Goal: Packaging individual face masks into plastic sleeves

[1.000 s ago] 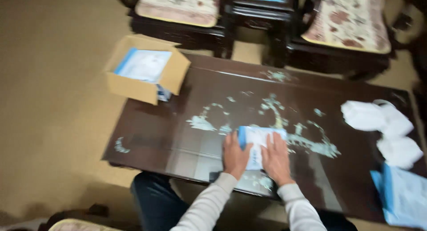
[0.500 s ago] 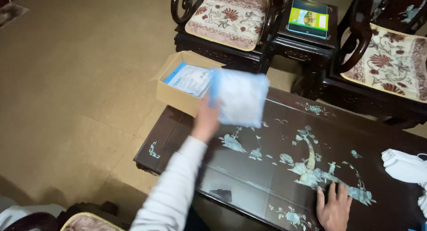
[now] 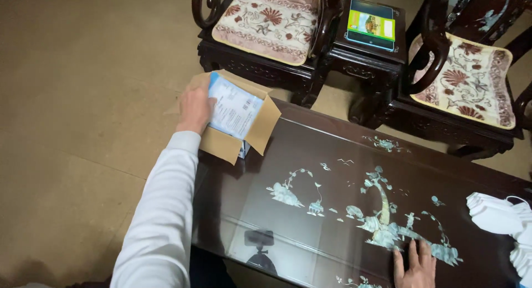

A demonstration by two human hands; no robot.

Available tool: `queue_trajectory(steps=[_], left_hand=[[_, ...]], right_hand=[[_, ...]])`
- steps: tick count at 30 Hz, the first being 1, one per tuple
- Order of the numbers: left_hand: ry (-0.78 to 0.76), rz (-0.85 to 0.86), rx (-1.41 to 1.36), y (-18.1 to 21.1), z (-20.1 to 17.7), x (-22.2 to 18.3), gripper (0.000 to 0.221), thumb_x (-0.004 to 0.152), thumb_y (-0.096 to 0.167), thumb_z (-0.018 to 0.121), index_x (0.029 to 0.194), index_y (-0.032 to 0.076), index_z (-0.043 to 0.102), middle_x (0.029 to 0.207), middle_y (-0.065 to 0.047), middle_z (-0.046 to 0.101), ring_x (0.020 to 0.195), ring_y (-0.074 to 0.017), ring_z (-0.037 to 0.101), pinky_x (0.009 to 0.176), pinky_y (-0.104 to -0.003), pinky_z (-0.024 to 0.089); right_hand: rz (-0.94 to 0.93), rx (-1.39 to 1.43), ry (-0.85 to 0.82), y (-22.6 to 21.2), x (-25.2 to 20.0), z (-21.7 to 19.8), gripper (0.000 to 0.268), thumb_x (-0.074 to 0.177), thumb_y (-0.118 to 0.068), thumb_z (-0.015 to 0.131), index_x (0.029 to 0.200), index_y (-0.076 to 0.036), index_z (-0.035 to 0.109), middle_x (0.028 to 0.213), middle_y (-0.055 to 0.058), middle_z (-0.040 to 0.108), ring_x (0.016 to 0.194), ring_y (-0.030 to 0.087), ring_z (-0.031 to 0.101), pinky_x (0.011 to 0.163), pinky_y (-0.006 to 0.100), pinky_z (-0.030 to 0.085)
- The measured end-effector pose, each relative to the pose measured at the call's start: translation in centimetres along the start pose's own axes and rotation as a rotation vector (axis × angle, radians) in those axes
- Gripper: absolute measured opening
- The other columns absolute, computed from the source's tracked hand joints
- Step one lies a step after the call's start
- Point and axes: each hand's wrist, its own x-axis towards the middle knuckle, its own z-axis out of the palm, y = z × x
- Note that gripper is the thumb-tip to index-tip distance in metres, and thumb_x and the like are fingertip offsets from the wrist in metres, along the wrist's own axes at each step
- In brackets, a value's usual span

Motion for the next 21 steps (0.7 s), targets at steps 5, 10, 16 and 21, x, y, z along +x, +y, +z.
queue_trajectory(steps=[5,10,16,21], left_hand=[[-0.014,0.196,0.004,5.5,-4.0,0.3,0.059,0.083,0.016,0.082,0.138,0.014,0.061,0.149,-0.026,0.049,0.141,-0.0511,0.035,0.11,-0.07,0.03],[-0.877,0.126,0.259,2.6,3.9,0.3,0.031,0.088,0.025,0.077,0.106,0.008,0.059,0.106,-0.018,0.065,0.098,-0.0382,0.065,0.075,-0.049,0.052],[-0.65,0.225,0.082,-2.7,8.5,0.4,0.05,0.071,0.024,0.089,0.118,0.018,0.073,0.121,-0.014,0.073,0.115,-0.0334,0.068,0.095,-0.043,0.051],[-0.682,0.192,0.233,-4.0,8.9,-2.5,0.074,0.077,0.036,0.077,0.148,0.027,0.058,0.13,-0.015,0.071,0.115,-0.0357,0.069,0.092,-0.048,0.055]], right_hand=[[0.045,0.039,-0.039,-2.6,0.3,-2.7,0.067,0.099,-0.047,0.053,0.146,0.0,0.062,0.164,0.021,0.048,0.157,0.036,0.038,0.127,0.056,0.031],[0.077,0.042,-0.07,-2.2,0.3,-2.3,0.068,0.1,-0.05,0.05,0.148,-0.003,0.06,0.165,0.021,0.045,0.157,0.038,0.036,0.126,0.059,0.029],[-0.056,0.069,0.047,-1.1,0.2,-1.8,0.059,0.093,-0.039,0.062,0.141,-0.006,0.061,0.156,0.02,0.052,0.131,0.045,0.052,0.115,0.05,0.042],[-0.036,0.131,0.015,-1.9,0.5,-3.3,0.051,0.095,-0.04,0.063,0.134,-0.006,0.062,0.146,0.02,0.054,0.134,0.04,0.049,0.116,0.05,0.035]])
